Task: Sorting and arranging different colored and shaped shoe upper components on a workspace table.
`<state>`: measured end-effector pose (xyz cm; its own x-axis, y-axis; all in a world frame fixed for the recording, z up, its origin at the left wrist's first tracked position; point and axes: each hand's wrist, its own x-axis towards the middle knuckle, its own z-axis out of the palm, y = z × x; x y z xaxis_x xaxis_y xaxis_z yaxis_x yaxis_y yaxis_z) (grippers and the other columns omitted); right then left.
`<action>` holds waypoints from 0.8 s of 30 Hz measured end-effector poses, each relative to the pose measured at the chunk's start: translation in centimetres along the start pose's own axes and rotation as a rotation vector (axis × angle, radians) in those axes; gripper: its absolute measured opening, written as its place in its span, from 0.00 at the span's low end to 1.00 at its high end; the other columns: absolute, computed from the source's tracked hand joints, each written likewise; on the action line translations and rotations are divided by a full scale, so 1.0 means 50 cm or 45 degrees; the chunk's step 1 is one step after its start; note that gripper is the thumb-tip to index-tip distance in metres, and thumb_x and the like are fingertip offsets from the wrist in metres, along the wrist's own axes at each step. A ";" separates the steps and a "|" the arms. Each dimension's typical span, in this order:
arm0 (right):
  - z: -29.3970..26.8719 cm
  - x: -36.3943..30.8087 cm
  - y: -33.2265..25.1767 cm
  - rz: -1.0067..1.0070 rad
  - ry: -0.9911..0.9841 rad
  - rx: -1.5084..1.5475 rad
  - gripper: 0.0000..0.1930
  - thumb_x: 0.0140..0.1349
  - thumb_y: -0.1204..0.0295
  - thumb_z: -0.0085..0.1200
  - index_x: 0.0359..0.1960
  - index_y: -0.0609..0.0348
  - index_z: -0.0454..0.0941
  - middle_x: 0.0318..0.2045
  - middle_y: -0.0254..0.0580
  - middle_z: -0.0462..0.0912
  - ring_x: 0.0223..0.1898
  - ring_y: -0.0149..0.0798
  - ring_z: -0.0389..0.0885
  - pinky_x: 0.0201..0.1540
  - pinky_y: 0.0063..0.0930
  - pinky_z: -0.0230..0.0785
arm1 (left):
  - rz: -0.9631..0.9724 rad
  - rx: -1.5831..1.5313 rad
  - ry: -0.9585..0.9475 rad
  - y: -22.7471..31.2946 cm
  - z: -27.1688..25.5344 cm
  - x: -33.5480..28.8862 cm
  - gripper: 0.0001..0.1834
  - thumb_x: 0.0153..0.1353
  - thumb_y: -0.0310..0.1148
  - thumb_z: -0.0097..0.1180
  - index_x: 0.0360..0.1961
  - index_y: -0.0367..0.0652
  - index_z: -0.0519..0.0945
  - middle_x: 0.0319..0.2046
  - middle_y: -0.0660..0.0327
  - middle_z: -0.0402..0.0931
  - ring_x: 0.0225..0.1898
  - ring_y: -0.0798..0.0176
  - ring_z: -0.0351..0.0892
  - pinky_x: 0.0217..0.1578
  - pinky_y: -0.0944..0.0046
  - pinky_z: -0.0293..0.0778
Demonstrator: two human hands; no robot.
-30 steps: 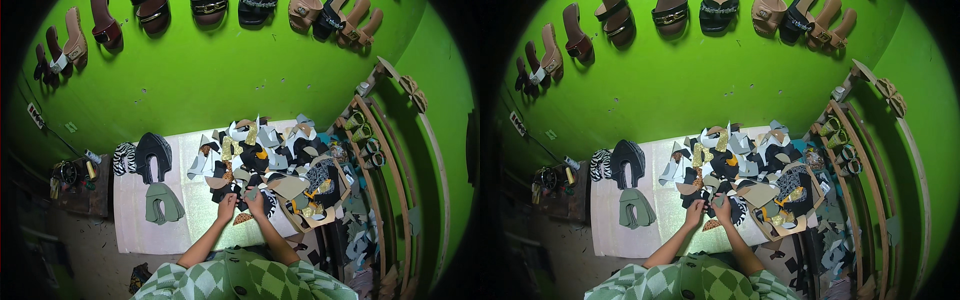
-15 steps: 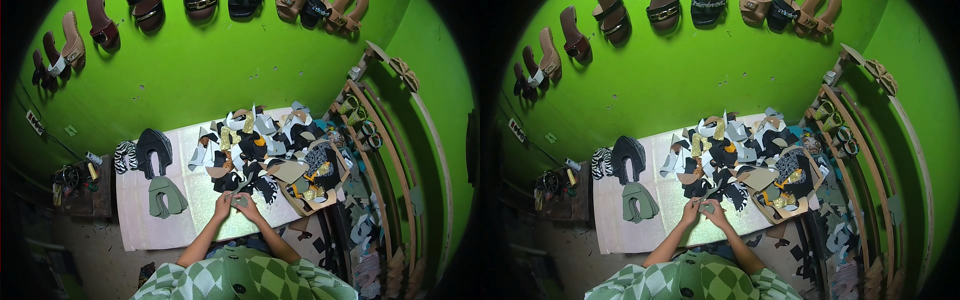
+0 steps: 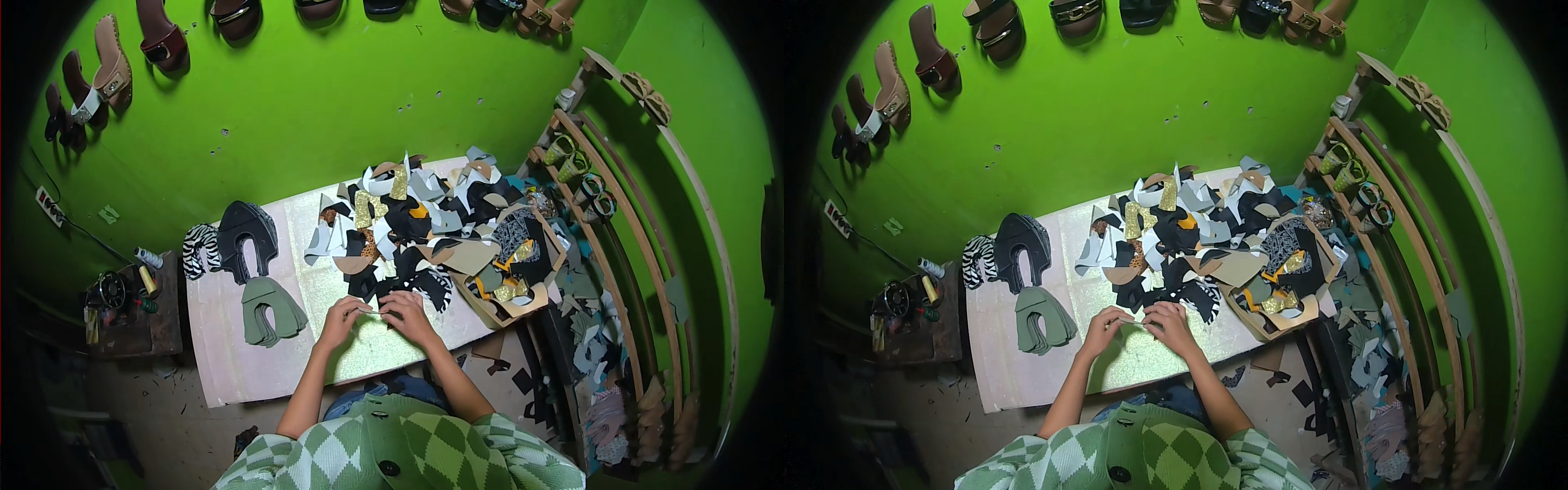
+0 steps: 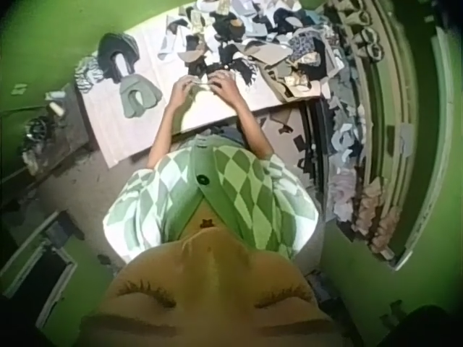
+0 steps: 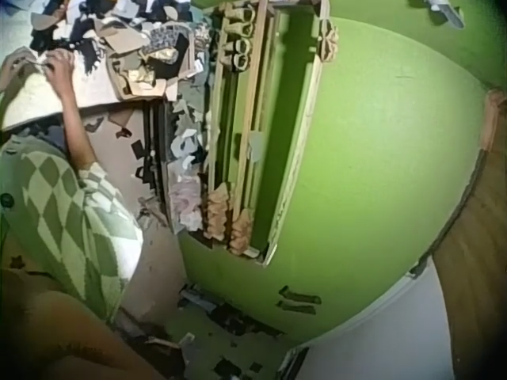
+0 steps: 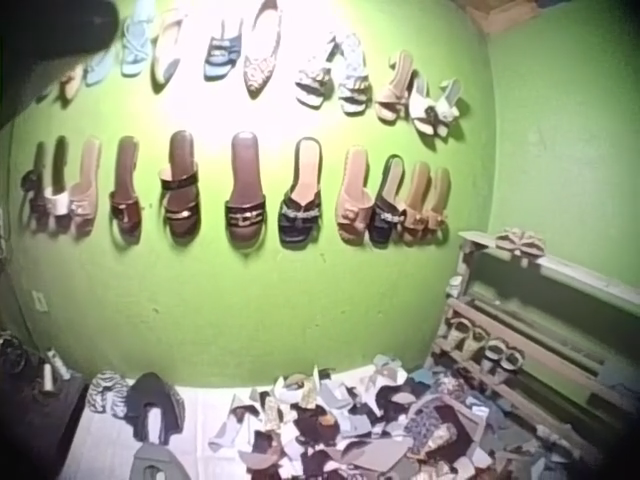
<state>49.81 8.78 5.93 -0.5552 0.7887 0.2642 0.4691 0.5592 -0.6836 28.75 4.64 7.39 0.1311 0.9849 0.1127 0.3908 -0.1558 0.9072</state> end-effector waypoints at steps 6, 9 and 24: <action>-0.018 -0.010 -0.021 0.317 -0.021 0.340 0.08 0.56 0.71 0.57 0.36 0.59 0.80 0.31 0.40 0.82 0.34 0.40 0.80 0.42 0.35 0.68 | -0.288 -0.232 0.101 0.008 0.003 -0.014 0.12 0.57 0.22 0.50 0.43 0.40 0.76 0.34 0.59 0.77 0.36 0.68 0.75 0.36 0.69 0.70; -0.001 -0.025 -0.015 0.410 0.051 0.551 0.09 0.57 0.73 0.57 0.39 0.61 0.78 0.29 0.46 0.81 0.29 0.40 0.81 0.33 0.29 0.70 | -0.267 -0.429 0.189 -0.034 0.023 -0.024 0.12 0.58 0.21 0.52 0.41 0.41 0.66 0.31 0.60 0.75 0.32 0.72 0.73 0.30 0.70 0.68; 0.100 -0.093 0.069 0.139 0.054 -0.218 0.14 0.53 0.79 0.52 0.43 0.54 0.75 0.43 0.42 0.72 0.46 0.47 0.71 0.48 0.35 0.64 | -0.103 0.760 0.046 -0.125 0.081 -0.099 0.29 0.43 0.25 0.64 0.50 0.56 0.76 0.54 0.54 0.64 0.56 0.49 0.63 0.49 0.56 0.67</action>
<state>50.56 5.76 -1.06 -0.4672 0.8549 0.2256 0.6368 0.5024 -0.5849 29.36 0.42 -0.48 0.0525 0.9957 0.0764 0.8434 -0.0851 0.5305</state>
